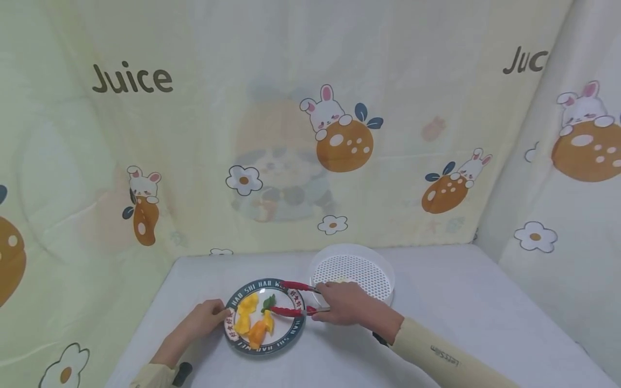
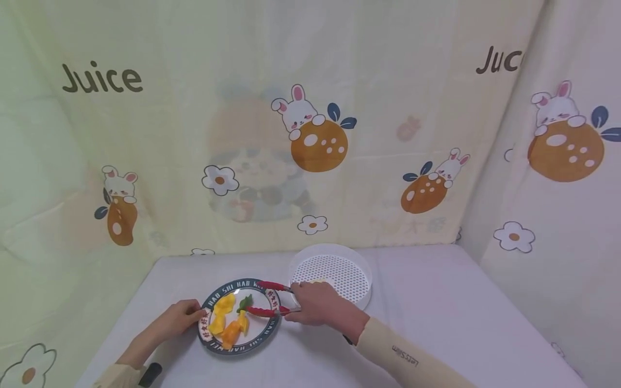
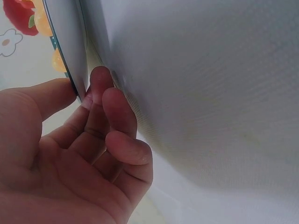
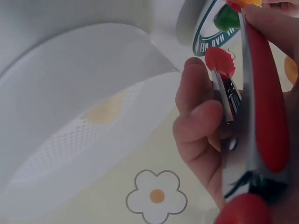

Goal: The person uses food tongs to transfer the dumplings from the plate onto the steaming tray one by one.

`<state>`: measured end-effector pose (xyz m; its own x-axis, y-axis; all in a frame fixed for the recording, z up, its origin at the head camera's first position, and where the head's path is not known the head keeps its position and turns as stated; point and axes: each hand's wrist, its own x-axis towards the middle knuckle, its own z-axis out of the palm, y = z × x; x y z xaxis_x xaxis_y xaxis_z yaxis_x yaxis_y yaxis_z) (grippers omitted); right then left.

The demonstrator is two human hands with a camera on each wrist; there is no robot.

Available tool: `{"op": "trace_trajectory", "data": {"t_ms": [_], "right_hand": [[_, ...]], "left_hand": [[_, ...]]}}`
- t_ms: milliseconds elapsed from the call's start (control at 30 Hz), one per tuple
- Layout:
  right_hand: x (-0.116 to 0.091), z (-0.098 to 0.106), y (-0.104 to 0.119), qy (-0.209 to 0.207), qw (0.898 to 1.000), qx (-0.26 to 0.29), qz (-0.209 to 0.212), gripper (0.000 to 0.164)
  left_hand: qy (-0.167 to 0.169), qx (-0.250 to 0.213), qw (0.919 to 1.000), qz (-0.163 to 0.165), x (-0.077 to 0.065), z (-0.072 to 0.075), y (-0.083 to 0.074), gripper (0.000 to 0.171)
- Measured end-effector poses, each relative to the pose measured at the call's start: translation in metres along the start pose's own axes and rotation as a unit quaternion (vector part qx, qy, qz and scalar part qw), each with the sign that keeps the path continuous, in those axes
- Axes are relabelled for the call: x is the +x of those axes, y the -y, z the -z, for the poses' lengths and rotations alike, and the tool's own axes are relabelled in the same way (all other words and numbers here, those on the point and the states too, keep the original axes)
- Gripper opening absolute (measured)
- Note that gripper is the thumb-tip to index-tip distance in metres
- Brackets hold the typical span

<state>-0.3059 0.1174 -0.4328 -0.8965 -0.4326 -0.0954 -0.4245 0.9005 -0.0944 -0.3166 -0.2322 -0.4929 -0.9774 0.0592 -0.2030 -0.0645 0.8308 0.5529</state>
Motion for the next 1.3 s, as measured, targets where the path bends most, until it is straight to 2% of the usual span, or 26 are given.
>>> {"op": "trace_trajectory", "data": {"t_ms": [133,367,667,900,1300], "right_hand": [[0.008,0.0,0.004,0.007,1.0,-0.021,0.013,0.067],[0.018,0.002,0.007,0.031,0.999,-0.017,0.002,0.071],[0.02,0.004,0.009,0.048,0.999,0.0,0.018,0.059],[0.017,-0.001,0.008,0.029,0.999,0.005,0.038,0.051],[0.012,-0.011,0.002,-0.009,0.999,-0.012,0.045,0.053]], "left_hand": [[-0.001,0.002,1.0,0.003,0.001,-0.001,0.0,0.019],[-0.004,0.003,0.9999,0.01,-0.002,0.0,-0.003,0.018],[-0.004,0.006,0.9999,0.013,-0.001,0.0,-0.002,0.017],[-0.005,0.006,0.9999,0.01,0.0,-0.001,-0.001,0.017],[-0.007,0.006,0.9999,0.006,0.002,-0.003,0.001,0.017]]}}
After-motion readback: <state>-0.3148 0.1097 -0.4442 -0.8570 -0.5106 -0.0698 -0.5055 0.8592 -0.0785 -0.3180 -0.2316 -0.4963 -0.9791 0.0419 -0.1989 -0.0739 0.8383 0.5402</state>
